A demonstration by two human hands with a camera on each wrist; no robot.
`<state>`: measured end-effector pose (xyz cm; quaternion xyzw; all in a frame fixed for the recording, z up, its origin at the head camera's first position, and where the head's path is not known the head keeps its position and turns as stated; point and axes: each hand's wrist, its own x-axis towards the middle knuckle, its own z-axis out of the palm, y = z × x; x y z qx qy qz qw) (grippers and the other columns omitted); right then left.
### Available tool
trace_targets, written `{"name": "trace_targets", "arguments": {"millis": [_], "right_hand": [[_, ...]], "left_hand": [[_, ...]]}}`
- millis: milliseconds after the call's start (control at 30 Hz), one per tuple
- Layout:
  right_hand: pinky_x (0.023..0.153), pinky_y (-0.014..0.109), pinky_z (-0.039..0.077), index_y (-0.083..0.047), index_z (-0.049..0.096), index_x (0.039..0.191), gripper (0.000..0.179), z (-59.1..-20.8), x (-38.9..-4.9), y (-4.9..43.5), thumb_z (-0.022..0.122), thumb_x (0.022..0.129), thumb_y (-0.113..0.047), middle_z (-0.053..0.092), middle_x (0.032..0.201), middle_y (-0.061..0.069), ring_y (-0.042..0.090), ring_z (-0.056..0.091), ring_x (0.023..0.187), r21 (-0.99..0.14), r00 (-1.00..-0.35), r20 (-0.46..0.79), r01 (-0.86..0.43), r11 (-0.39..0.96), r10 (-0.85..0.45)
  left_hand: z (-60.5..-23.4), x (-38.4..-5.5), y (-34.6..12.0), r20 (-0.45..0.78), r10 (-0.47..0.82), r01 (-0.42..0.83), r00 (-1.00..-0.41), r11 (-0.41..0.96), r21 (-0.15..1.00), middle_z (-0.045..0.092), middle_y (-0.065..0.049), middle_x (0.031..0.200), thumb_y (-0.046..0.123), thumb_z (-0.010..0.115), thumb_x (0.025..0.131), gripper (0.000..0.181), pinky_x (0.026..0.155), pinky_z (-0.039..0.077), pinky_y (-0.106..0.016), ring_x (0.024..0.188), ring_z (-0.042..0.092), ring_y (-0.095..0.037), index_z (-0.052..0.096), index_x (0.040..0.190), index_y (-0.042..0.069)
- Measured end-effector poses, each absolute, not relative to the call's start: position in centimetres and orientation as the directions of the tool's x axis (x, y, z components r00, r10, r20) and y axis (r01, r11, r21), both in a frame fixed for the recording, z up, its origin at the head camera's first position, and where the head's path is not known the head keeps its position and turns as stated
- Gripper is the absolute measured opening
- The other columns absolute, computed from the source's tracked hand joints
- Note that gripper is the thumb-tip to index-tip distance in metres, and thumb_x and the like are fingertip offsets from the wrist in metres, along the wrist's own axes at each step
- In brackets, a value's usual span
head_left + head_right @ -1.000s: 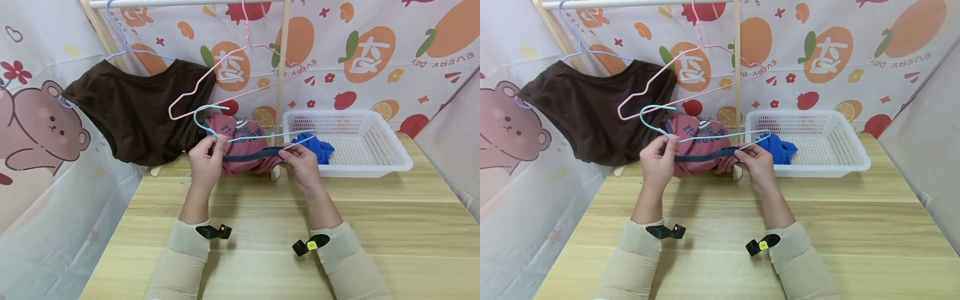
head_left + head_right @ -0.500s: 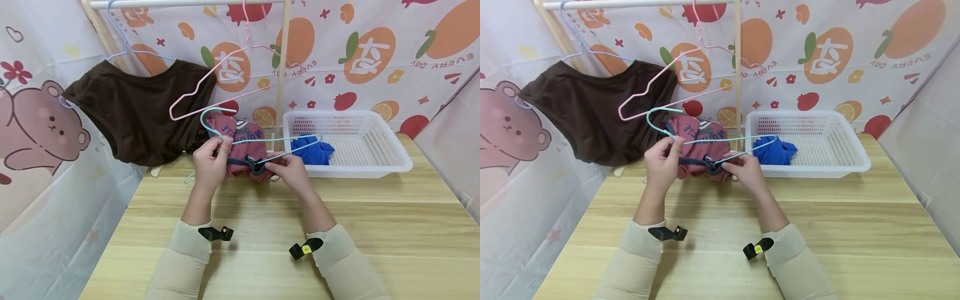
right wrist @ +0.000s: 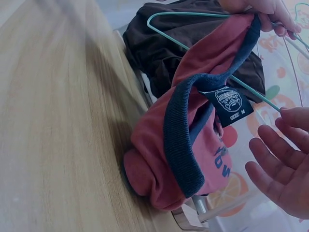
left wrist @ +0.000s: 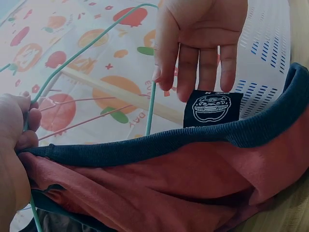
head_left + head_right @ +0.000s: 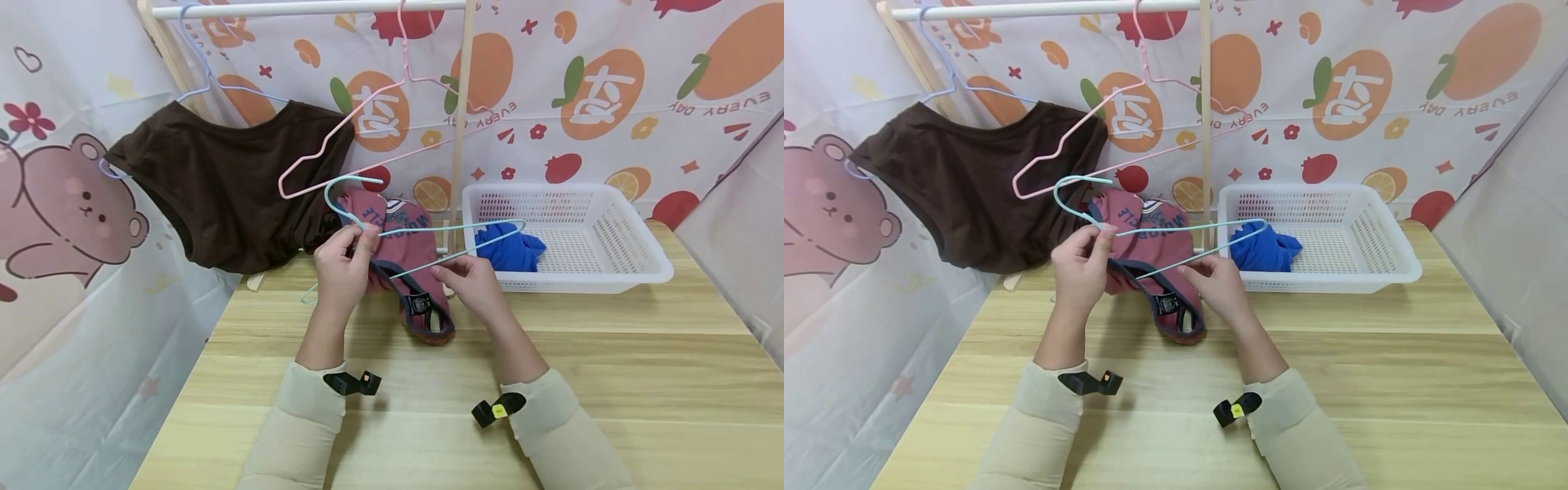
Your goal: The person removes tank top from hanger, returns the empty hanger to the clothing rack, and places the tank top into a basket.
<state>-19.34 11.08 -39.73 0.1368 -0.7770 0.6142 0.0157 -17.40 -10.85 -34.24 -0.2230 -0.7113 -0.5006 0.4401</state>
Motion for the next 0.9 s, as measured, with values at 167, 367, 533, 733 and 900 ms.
{"name": "trace_targets", "arguments": {"millis": [167, 367, 533, 733, 900], "right_hand": [[0.066, 0.031, 0.056, -0.007, 0.074, 0.098, 0.021, -39.4, -19.0, 10.8, 0.071, 0.092, -0.027, 0.072, 0.088, 0.017, 0.036, 0.067, 0.082, -0.927, -0.947, 0.223, -0.28, 0.25, -0.232], [0.063, 0.028, 0.053, -0.01, 0.074, 0.099, 0.02, -38.9, -18.2, 9.9, 0.07, 0.092, -0.029, 0.071, 0.087, 0.015, 0.03, 0.066, 0.078, -0.891, -0.92, 0.296, -0.363, 0.272, -0.257], [0.066, 0.026, 0.054, -0.01, 0.075, 0.101, 0.019, -38.7, -17.1, 8.6, 0.071, 0.092, -0.027, 0.071, 0.09, 0.004, 0.017, 0.065, 0.078, -0.865, -0.9, 0.36, -0.421, 0.275, -0.245], [0.075, 0.027, 0.057, -0.006, 0.073, 0.109, 0.024, -38.1, -16.4, 6.2, 0.072, 0.091, -0.021, 0.072, 0.101, 0.005, 0.012, 0.068, 0.086, -0.791, -0.831, 0.495, -0.552, 0.263, -0.256], [0.076, 0.034, 0.059, -0.005, 0.073, 0.109, 0.024, -38.1, -16.4, 4.3, 0.074, 0.089, -0.018, 0.072, 0.101, 0.006, 0.013, 0.069, 0.088, -0.707, -0.753, 0.586, -0.655, 0.265, -0.298]], "left_hand": [[-34.3, -17.5, -11.0, 0.852, -0.134, 0.755, -0.507, 0.407, 0.514, 0.07, -0.011, 0.08, 0.006, 0.067, 0.092, 0.019, 0.064, 0.041, -0.017, 0.071, 0.056, -0.009, 0.067, 0.076, -0.004], [-34.3, -17.4, -11.2, 0.852, -0.148, 0.754, -0.502, 0.408, 0.515, 0.07, -0.011, 0.081, 0.006, 0.068, 0.092, 0.019, 0.065, 0.042, -0.018, 0.072, 0.057, -0.011, 0.067, 0.075, -0.004], [-34.2, -17.4, -11.0, 0.852, -0.133, 0.754, -0.507, 0.411, 0.513, 0.071, -0.011, 0.083, 0.007, 0.068, 0.092, 0.02, 0.067, 0.044, -0.017, 0.074, 0.061, -0.012, 0.066, 0.073, -0.002], [-33.8, -17.4, -10.9, 0.853, -0.113, 0.764, -0.51, 0.395, 0.509, 0.072, -0.01, 0.083, 0.007, 0.069, 0.091, 0.022, 0.065, 0.044, -0.018, 0.076, 0.064, -0.013, 0.064, 0.07, 0.002], [-33.9, -17.3, -11.0, 0.857, -0.098, 0.764, -0.506, 0.411, 0.498, 0.073, -0.01, 0.085, 0.007, 0.07, 0.09, 0.022, 0.065, 0.042, -0.019, 0.077, 0.063, -0.014, 0.064, 0.07, 0.001]]}}
